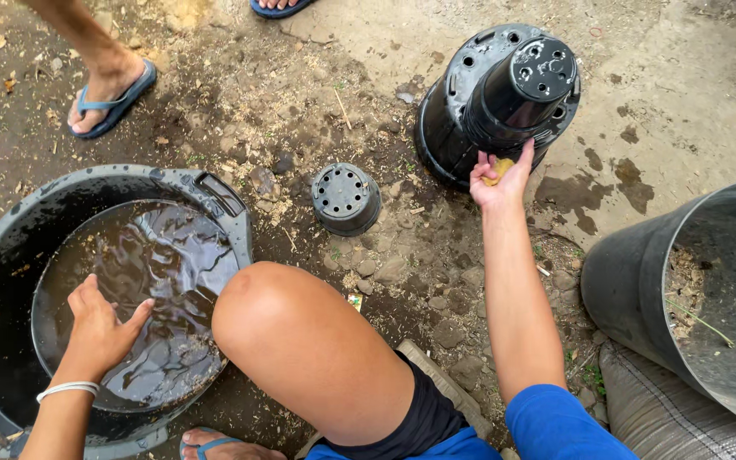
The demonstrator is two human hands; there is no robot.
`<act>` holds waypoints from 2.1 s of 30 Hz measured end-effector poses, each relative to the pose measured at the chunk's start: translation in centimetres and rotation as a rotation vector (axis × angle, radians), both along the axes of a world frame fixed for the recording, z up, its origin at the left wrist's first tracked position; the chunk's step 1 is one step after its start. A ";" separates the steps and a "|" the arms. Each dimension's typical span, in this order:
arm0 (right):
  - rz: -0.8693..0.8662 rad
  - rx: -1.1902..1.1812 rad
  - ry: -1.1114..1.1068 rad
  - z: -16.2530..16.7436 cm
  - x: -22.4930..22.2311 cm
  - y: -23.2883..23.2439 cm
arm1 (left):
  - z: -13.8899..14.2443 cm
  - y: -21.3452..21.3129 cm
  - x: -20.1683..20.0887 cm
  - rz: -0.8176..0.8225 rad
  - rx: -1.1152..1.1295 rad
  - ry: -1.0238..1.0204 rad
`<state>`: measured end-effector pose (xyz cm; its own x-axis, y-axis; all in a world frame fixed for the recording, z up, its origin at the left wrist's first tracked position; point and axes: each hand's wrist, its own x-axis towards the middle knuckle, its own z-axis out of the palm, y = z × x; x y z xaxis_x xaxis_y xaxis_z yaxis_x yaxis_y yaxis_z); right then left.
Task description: The person sits on the ground and washes multiple small black plastic plant pots in a large basin of water. They scrub each pot with a yellow sponge, rinse it, and place it on a growing stack beside the basin.
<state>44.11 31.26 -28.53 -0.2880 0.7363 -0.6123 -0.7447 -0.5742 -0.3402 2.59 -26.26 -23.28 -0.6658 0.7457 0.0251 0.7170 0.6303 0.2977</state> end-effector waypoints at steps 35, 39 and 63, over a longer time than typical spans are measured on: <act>1.540 0.412 0.067 -1.7 -37.4 -32.3 | -3.3 3.6 -1.3 0.486 1.691 -1.535; 1.620 0.747 -0.364 -1.9 -42.4 -35.9 | -4.0 -1.9 -4.6 0.865 1.589 -1.004; 1.643 1.184 -0.568 -5.5 -47.4 -41.0 | -7.6 -8.0 -8.7 1.170 1.209 -0.333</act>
<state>-3.26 -9.72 -34.03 -0.9191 0.0710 -0.3875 0.3940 0.1709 -0.9031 -6.07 -34.23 -30.93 -0.8939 -0.4417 -0.0768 -0.1126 0.0555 0.9921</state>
